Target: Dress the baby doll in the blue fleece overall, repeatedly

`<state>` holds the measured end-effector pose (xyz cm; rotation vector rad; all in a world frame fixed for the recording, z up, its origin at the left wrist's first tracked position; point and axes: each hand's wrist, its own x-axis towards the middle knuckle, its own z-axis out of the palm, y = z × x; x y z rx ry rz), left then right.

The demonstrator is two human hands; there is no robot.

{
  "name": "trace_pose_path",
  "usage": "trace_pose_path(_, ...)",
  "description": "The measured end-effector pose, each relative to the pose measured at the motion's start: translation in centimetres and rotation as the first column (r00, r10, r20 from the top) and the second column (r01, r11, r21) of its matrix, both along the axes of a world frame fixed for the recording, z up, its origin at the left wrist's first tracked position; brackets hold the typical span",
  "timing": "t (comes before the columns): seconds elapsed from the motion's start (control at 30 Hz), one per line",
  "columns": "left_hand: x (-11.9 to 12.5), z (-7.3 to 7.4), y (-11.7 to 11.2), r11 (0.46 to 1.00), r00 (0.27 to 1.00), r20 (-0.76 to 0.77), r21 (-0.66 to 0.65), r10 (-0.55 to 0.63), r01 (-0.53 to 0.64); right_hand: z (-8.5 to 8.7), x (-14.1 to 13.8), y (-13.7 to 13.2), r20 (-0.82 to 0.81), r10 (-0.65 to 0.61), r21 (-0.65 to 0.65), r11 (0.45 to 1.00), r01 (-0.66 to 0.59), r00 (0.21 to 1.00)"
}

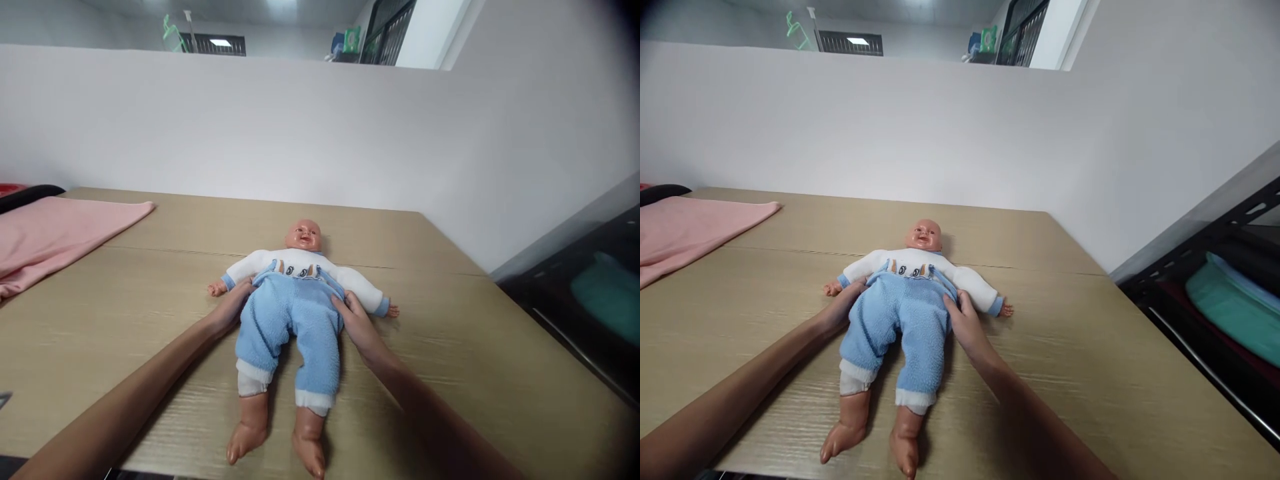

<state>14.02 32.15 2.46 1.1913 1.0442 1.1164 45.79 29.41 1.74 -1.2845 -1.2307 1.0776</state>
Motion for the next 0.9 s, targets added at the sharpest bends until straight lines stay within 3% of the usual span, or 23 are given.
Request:
trace_pose_path(0.1,-0.1,0.0,-0.1,0.999,0.998,0.063,-0.045,-0.004,0.006,0.0,-0.2,0.0,-0.076,0.012,-0.022,1.000,-0.014,0.997)
trace_pose_path(0.33,0.6,1.4,0.2,0.997,0.989,0.131,0.010,-0.074,0.073,1.1,-0.7,1.3,-0.173,0.074,-0.008,0.997,-0.077,0.982)
trace_pose_path(0.5,0.4,2.1,0.5,0.987,0.956,0.289,-0.133,-0.045,0.086,2.3,-0.5,1.4,-0.288,0.139,-0.019,0.988,-0.151,0.947)
trace_pose_path(0.63,0.3,2.0,0.7,0.987,0.974,0.227,-0.151,-0.014,0.050,2.6,-0.3,1.5,-0.283,0.198,0.003,0.979,-0.205,0.939)
trace_pose_path(0.8,0.5,1.3,1.1,0.992,0.991,0.038,-0.003,0.126,-0.126,1.6,-0.9,1.2,-0.104,0.054,0.057,0.997,-0.049,0.993)
trace_pose_path(0.9,0.1,1.1,-0.6,0.964,0.960,-0.088,0.061,0.265,-0.260,2.0,-1.6,-0.6,0.036,-0.185,0.192,0.966,0.175,0.982)
